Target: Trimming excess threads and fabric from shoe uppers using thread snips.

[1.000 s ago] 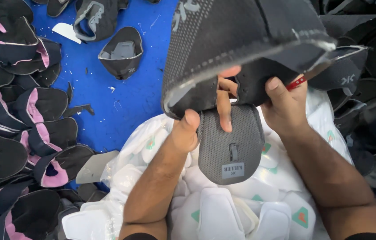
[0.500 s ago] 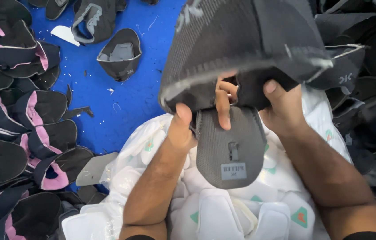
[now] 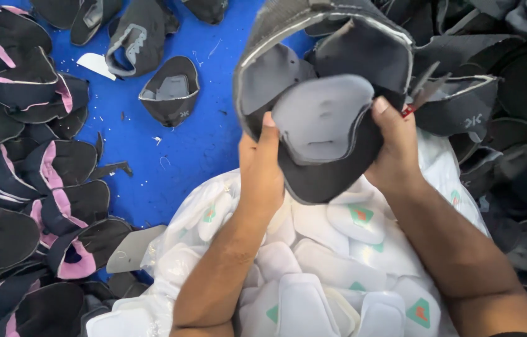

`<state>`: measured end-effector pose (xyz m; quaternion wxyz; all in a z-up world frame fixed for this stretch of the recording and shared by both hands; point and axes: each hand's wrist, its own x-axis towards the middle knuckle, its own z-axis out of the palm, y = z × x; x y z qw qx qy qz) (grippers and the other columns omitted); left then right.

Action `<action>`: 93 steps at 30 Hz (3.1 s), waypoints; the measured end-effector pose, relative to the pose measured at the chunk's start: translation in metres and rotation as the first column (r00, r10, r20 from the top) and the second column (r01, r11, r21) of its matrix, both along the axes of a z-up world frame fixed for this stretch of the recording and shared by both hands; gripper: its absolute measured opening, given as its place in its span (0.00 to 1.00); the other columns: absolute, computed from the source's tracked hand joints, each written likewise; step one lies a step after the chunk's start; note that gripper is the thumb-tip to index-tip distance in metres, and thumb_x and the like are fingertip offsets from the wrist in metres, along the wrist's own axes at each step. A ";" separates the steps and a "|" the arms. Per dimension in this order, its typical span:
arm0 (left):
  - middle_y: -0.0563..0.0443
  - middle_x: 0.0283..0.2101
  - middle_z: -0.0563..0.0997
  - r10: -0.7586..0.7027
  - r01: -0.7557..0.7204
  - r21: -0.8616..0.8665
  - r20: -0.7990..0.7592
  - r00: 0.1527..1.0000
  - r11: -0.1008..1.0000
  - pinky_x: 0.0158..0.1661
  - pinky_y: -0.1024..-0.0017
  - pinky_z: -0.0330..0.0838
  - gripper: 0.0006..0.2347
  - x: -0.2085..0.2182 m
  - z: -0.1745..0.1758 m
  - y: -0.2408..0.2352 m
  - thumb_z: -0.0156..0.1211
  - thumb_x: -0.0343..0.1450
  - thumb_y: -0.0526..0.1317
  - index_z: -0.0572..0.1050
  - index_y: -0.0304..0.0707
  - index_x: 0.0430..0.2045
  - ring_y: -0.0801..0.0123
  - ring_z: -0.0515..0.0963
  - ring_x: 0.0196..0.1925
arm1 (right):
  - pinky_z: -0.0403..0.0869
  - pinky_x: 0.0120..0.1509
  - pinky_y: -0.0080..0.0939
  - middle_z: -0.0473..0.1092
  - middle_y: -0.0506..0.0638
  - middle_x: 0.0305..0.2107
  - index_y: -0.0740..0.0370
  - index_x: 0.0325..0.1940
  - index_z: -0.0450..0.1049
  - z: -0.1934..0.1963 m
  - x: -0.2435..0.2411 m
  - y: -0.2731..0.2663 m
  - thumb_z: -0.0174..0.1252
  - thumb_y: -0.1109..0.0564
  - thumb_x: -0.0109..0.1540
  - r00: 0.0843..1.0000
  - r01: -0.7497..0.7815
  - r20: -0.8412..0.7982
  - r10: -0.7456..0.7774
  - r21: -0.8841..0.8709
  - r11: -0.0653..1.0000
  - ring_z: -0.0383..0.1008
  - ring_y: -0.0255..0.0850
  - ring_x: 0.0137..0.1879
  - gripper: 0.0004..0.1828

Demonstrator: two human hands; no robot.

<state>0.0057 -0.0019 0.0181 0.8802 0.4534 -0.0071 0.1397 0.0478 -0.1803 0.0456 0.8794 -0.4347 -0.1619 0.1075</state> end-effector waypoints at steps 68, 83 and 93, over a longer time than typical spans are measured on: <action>0.59 0.44 0.83 -0.092 0.042 -0.138 -0.380 0.920 0.990 0.39 0.79 0.69 0.10 0.043 -0.039 0.006 0.60 0.72 0.41 0.75 0.45 0.47 0.81 0.77 0.39 | 0.70 0.22 0.42 0.71 0.47 0.26 0.60 0.48 0.72 -0.205 0.212 0.039 0.63 0.53 0.59 0.972 -0.223 -0.232 -0.041 -0.963 0.152 0.70 0.39 0.21 0.16; 0.61 0.42 0.80 -0.019 -0.020 -0.099 -0.377 0.926 0.995 0.37 0.80 0.68 0.10 0.041 -0.032 0.015 0.62 0.72 0.41 0.75 0.45 0.46 0.82 0.76 0.38 | 0.62 0.22 0.35 0.63 0.42 0.18 0.56 0.32 0.72 -0.157 0.199 0.050 0.61 0.42 0.65 0.991 -0.006 -0.067 -0.113 -0.882 0.471 0.60 0.31 0.19 0.17; 0.57 0.51 0.81 -0.135 0.128 -0.041 -0.336 0.932 0.991 0.46 0.77 0.69 0.15 0.039 -0.028 0.018 0.56 0.75 0.48 0.74 0.43 0.52 0.80 0.76 0.45 | 0.62 0.35 0.40 0.61 0.45 0.24 0.58 0.36 0.63 0.043 0.086 0.033 0.56 0.51 0.76 0.967 0.255 -0.010 -0.255 0.088 0.963 0.55 0.34 0.23 0.17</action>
